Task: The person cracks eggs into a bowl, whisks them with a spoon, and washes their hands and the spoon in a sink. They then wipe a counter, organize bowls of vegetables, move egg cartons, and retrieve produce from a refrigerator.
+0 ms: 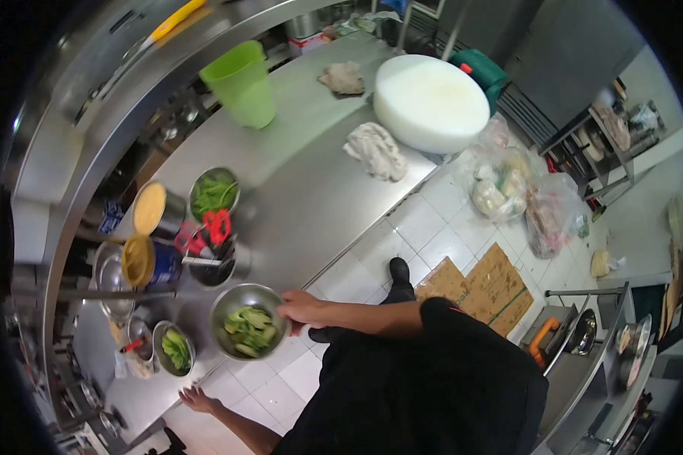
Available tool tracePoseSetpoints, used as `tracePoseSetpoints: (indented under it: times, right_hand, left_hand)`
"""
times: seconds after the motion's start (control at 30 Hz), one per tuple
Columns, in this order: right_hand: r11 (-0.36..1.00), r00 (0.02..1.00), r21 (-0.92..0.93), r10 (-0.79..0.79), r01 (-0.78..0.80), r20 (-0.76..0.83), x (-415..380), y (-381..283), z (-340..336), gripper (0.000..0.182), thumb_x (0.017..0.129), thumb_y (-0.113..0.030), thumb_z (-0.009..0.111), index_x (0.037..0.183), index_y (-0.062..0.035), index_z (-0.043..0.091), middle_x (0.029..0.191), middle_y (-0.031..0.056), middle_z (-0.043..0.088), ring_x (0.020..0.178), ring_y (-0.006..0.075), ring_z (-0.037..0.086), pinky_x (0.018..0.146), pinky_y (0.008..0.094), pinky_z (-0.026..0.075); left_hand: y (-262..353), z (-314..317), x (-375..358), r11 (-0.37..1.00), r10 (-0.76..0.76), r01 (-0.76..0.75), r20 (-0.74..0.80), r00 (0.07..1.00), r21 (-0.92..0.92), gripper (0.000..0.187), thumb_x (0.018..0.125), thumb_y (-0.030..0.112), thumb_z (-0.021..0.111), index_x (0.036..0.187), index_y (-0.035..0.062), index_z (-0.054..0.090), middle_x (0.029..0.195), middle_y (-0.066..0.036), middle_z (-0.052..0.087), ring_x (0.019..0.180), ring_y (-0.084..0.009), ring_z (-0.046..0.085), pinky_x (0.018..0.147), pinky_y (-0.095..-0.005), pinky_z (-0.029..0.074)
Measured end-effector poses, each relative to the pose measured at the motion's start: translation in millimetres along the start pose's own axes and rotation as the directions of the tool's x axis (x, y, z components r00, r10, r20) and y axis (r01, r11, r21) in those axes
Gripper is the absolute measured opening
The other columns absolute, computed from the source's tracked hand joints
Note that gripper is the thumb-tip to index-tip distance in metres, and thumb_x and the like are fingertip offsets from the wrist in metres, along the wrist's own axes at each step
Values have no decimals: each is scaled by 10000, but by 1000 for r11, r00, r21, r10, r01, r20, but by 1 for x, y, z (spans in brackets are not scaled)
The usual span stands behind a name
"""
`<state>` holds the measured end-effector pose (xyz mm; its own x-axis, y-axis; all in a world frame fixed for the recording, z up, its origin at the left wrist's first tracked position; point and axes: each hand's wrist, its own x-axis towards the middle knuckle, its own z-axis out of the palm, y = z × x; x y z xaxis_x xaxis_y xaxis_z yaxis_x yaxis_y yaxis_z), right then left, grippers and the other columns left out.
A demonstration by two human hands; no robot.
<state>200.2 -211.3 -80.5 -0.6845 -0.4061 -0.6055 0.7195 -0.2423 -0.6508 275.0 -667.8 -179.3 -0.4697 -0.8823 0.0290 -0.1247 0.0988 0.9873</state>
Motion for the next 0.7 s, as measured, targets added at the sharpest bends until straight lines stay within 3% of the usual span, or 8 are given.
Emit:
tracePoseSetpoints:
  times: [0.13, 0.2, 0.23, 0.3, 0.33, 0.47, 0.6, 0.7]
  right_hand:
    - [869, 942, -457, -291, 189, -165, -135, -66, -143, 215, 829, -72, 449, 1040, -34, 437, 720, 141, 574, 499, 201, 568, 438, 330, 471]
    - [549, 675, -739, -716, 390, -176, -189, -78, -231, 329, 797, -24, 469, 1118, -77, 419, 669, 144, 567, 561, 233, 570, 573, 377, 463]
    - [652, 759, -740, -564, 167, -325, -234, -103, -263, 385, 784, -10, 471, 1159, -76, 412, 656, 156, 566, 586, 250, 575, 583, 372, 464]
    - [638, 601, -769, -624, 23, -500, -296, -125, -325, 378, 773, -19, 467, 1149, -59, 457, 728, 195, 594, 672, 293, 615, 631, 381, 477]
    - [599, 483, -800, -690, -35, -538, -317, -129, -360, 369, 768, -25, 465, 1135, -52, 480, 759, 205, 606, 700, 314, 625, 651, 389, 480]
    - [446, 112, -827, -855, -344, -507, -365, -151, -498, 392, 742, -48, 455, 1126, 6, 513, 902, 246, 609, 800, 352, 618, 747, 389, 472]
    - [686, 133, -718, -706, -115, -696, -378, -255, -541, 417, 739, -60, 445, 1135, 42, 526, 971, 249, 605, 904, 324, 610, 817, 381, 449]
    - [579, 127, -813, -804, -53, -581, -359, -318, -617, 382, 727, -56, 460, 1081, 35, 569, 922, 231, 630, 740, 278, 653, 693, 349, 497]
  left_hand:
    - [2, 2, -98, 997, -10, 18, -99, 995, 77, 467, 925, 293, 490, 1300, 41, 372, 1286, -151, 456, 1051, -313, 541, 850, -448, 456]
    - [-4, 7, -170, 962, -125, 144, -94, 988, 232, 456, 919, 298, 493, 1273, 25, 405, 1242, -170, 487, 1024, -306, 554, 820, -434, 476]
    - [-82, -28, -162, 937, 65, -87, 76, 995, 339, 430, 908, 288, 503, 1249, 35, 434, 1158, -166, 539, 925, -265, 574, 667, -404, 507]
    - [-98, -30, -233, 767, -542, 344, 260, 799, 542, 347, 870, 231, 537, 1160, 45, 502, 997, -101, 601, 753, -200, 552, 461, -357, 432]
    - [-110, -37, -274, 724, -685, 632, 397, 611, 276, 308, 869, 231, 526, 1129, 67, 534, 980, -80, 614, 808, -233, 579, 531, -398, 472]
    - [-93, -15, -383, 542, -827, 254, 455, 331, 801, 307, 881, 232, 500, 1151, 88, 519, 1026, -88, 599, 843, -251, 584, 588, -405, 480]
    - [-52, 26, -411, 534, -838, 290, 453, 304, 794, 308, 893, 233, 473, 1173, 108, 503, 1072, -95, 584, 878, -268, 590, 646, -412, 487]
    - [-8, 54, -414, 554, -826, 386, 427, 368, 738, 310, 902, 233, 454, 1190, 124, 492, 1106, -101, 572, 904, -282, 594, 689, -418, 493]
